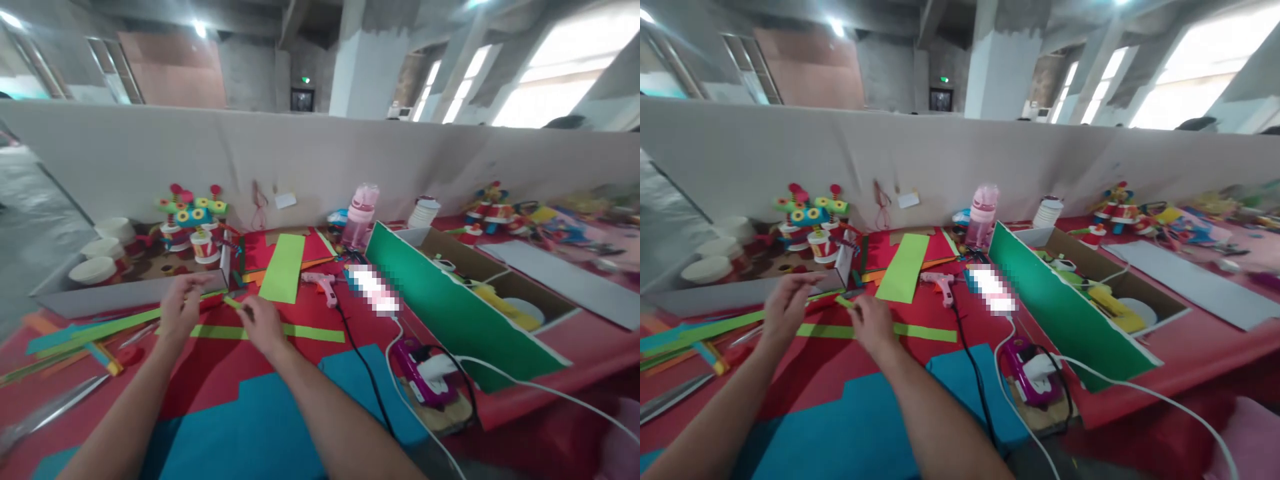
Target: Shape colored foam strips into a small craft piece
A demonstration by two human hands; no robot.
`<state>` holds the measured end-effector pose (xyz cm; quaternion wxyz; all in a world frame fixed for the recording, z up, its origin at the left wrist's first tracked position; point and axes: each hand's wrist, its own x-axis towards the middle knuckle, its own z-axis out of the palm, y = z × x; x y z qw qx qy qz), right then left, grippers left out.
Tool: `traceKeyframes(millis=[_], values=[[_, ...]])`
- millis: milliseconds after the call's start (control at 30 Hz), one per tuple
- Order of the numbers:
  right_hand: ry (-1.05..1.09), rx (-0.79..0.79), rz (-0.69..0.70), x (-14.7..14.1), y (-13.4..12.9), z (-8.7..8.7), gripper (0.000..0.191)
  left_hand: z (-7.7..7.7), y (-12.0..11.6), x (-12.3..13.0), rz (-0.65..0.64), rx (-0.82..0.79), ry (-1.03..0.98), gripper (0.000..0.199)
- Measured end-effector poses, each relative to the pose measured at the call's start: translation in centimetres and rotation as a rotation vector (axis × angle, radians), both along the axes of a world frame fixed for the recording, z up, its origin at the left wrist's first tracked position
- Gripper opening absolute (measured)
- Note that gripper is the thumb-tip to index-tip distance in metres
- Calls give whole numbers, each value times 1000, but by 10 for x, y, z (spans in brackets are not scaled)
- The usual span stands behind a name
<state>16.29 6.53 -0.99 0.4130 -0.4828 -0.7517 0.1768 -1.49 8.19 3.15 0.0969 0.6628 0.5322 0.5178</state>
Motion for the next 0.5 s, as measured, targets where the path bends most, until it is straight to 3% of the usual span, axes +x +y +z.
traceKeyframes(millis=[133,267,500], values=[[168,26,-46,10,-9,5,6,0,-17,14,-219,-191,-120,35],[164,60,-1,13,-10,9,5,-2,-23,16,-477,-188,-20,36],[-8,75,93,21,-3,12,4,-12,-14,11,-490,-352,-24,31]])
